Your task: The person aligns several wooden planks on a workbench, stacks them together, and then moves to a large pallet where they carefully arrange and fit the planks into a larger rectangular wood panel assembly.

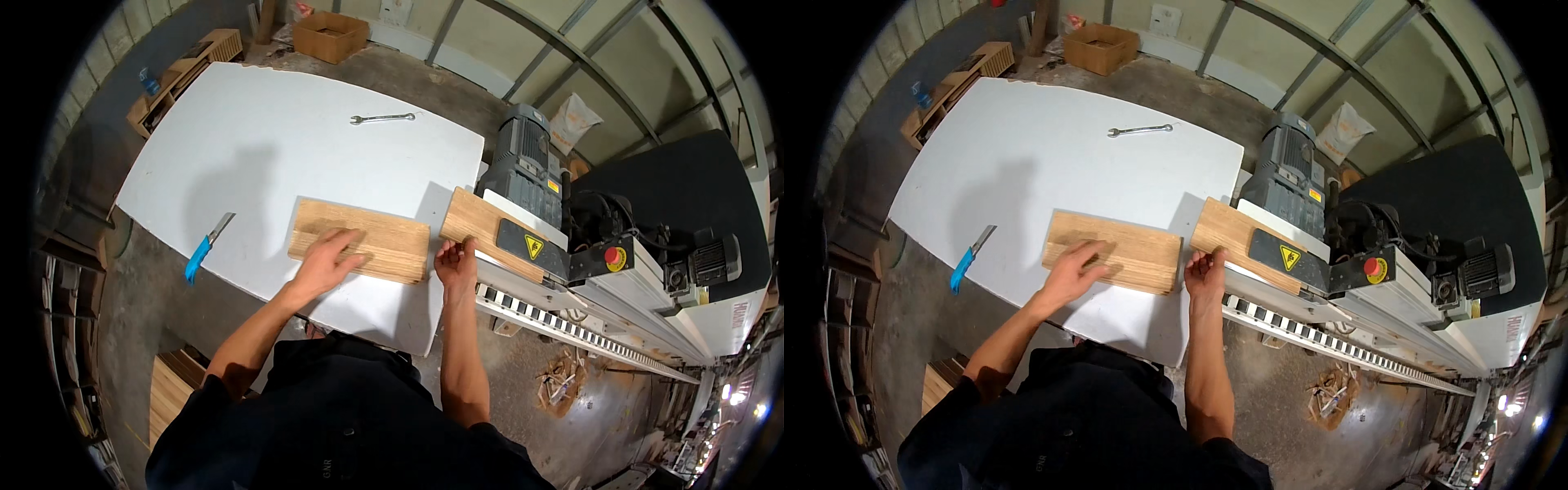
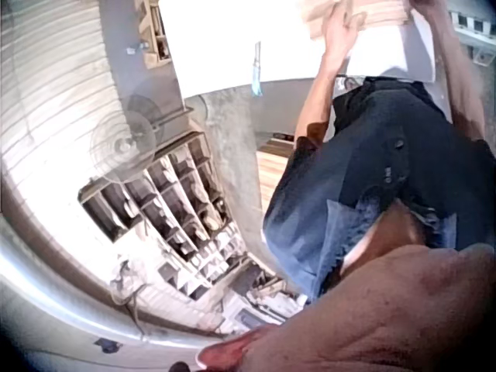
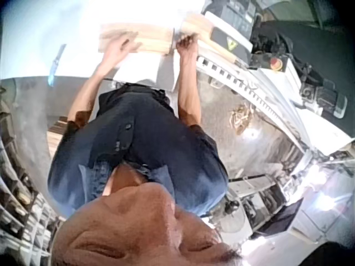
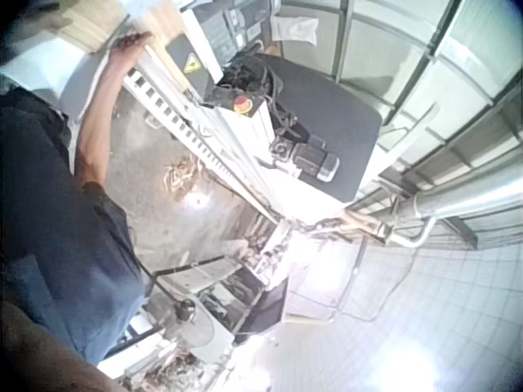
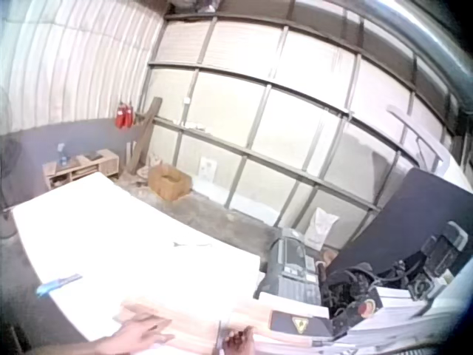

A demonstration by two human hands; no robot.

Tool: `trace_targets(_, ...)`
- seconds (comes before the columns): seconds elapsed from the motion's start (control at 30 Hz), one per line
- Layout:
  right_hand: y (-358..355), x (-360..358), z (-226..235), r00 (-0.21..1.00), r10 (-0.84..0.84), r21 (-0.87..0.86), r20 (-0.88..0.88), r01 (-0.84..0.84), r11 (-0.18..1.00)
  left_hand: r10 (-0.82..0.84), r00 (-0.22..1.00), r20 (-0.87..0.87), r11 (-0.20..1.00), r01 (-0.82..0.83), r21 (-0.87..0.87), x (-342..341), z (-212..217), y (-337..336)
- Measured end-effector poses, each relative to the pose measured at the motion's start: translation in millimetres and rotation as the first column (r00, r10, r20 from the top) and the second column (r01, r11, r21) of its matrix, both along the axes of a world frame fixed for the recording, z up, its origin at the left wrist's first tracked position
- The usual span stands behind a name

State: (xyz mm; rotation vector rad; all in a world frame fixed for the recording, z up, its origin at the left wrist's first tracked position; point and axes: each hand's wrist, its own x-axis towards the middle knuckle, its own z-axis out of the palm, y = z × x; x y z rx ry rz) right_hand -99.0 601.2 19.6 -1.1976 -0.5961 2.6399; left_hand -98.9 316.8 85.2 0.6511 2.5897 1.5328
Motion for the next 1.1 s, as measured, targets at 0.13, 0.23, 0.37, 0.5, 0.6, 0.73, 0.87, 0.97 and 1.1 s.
trace_targets(0.13,4,2,-5,0.983,0.127,0.112,-0.132,-0.113,0.987,-0.088,0.996,-0.001,0.993,0.087,0.078,-4,-11,36)
trace_targets(0.23,-36,22,0,0.948,0.296,0.236,-0.118,-0.263,0.935,-0.114,0.931,0.347,0.949,-0.001,0.316,-5,-25,53)
trace_targets(0.37,-81,54,14,0.895,0.444,0.171,-0.042,-0.431,0.886,-0.075,0.732,0.677,0.839,-0.320,0.439,-11,-47,55)
trace_targets(0.5,-51,61,0,0.975,0.190,0.256,-0.113,-0.156,0.954,0.002,0.706,0.708,0.803,-0.423,0.420,-10,-27,3)
trace_targets(0.6,-49,66,14,0.974,0.206,0.336,-0.096,-0.163,0.928,0.087,0.683,0.725,0.820,-0.463,0.337,-8,-15,-36)
trace_targets(0.73,-57,75,31,0.877,0.476,0.307,0.061,-0.470,0.827,0.193,0.702,0.686,0.812,-0.507,0.290,-12,-29,-63)
trace_targets(0.87,-58,83,45,0.694,0.633,0.342,0.344,-0.720,0.603,0.257,0.887,0.384,0.941,-0.321,0.111,-14,-45,-81)
trace_targets(0.97,-64,90,33,0.680,0.643,0.691,0.352,-0.652,0.312,0.377,0.810,-0.449,0.726,-0.559,-0.401,-6,-39,-60)
trace_targets(1.1,-113,55,35,0.786,0.574,0.965,0.229,-0.103,-0.243,0.106,0.922,-0.372,0.860,-0.272,-0.431,-8,-32,-17)
